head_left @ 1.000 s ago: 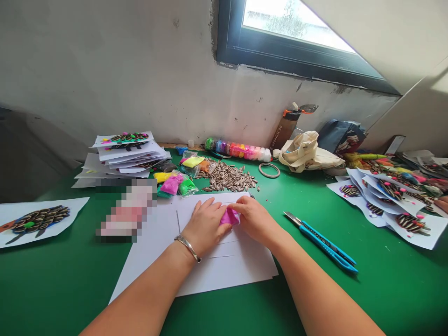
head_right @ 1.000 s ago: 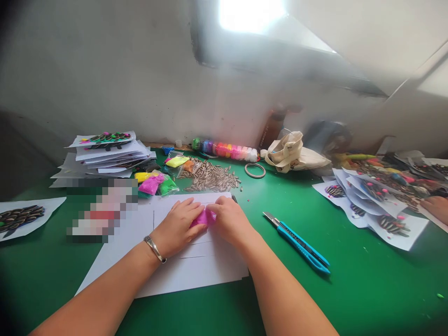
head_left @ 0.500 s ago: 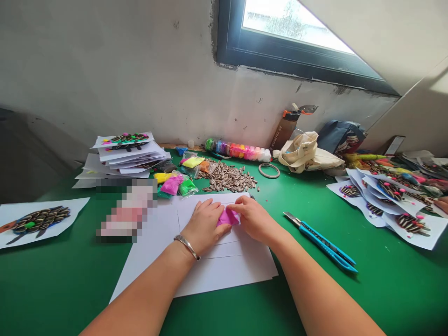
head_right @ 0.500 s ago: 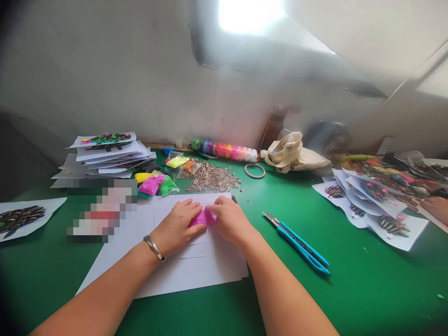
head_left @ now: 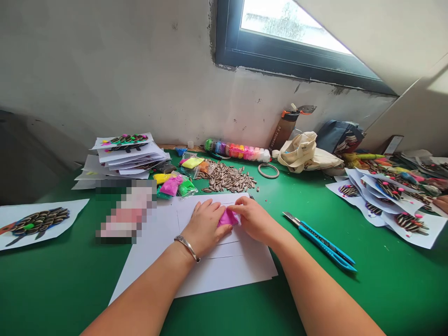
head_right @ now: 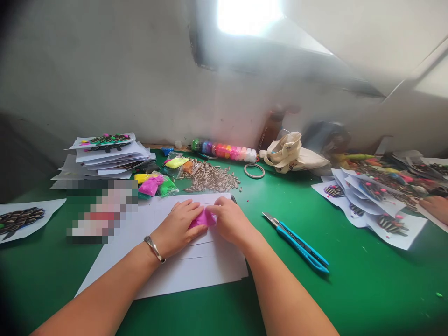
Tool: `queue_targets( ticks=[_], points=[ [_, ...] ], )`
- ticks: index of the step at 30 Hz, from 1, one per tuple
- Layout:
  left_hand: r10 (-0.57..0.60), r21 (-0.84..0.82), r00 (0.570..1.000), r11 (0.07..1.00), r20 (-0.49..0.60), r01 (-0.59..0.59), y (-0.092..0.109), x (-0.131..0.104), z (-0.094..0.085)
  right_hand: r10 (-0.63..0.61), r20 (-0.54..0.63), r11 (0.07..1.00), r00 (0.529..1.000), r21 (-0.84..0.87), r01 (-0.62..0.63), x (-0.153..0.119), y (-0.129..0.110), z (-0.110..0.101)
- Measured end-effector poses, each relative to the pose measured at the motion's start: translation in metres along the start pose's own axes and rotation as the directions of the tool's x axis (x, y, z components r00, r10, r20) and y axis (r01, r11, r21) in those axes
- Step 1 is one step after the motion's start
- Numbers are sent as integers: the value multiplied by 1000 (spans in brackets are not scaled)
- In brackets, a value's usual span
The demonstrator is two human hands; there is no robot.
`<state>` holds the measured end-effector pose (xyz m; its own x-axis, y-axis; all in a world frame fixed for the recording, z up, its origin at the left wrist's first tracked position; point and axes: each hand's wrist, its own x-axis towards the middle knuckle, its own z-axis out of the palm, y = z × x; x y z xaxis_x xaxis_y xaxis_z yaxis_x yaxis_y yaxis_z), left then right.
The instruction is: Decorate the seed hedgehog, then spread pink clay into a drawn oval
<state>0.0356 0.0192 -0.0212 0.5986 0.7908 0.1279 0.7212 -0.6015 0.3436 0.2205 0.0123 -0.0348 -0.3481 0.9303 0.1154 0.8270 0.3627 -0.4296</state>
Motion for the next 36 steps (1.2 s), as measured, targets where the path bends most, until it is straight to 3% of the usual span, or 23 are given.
queue_targets(
  ticks=[4, 10, 17, 27, 36],
  points=[
    [-6, 15, 1000, 1000, 7, 6, 1, -1, 0, -16, 13, 999, 1000, -51, 16, 1, -3, 0],
    [-8, 10, 1000, 1000, 22, 8, 0, -1, 1, 39, -24, 996, 999, 82, -37, 0, 3, 0],
    [-34, 71, 998, 997, 62, 30, -1, -2, 6, 1, -18, 999, 1000, -53, -2, -1, -2, 2],
    [-48, 65, 997, 997, 60, 44, 1, -2, 6, 23, -24, 1000, 999, 19, -23, -5, 3, -5],
    [-41, 82, 997, 996, 68, 36, 2, -1, 5, -14, -9, 998, 1000, -56, 14, -6, 2, -3]
  ],
)
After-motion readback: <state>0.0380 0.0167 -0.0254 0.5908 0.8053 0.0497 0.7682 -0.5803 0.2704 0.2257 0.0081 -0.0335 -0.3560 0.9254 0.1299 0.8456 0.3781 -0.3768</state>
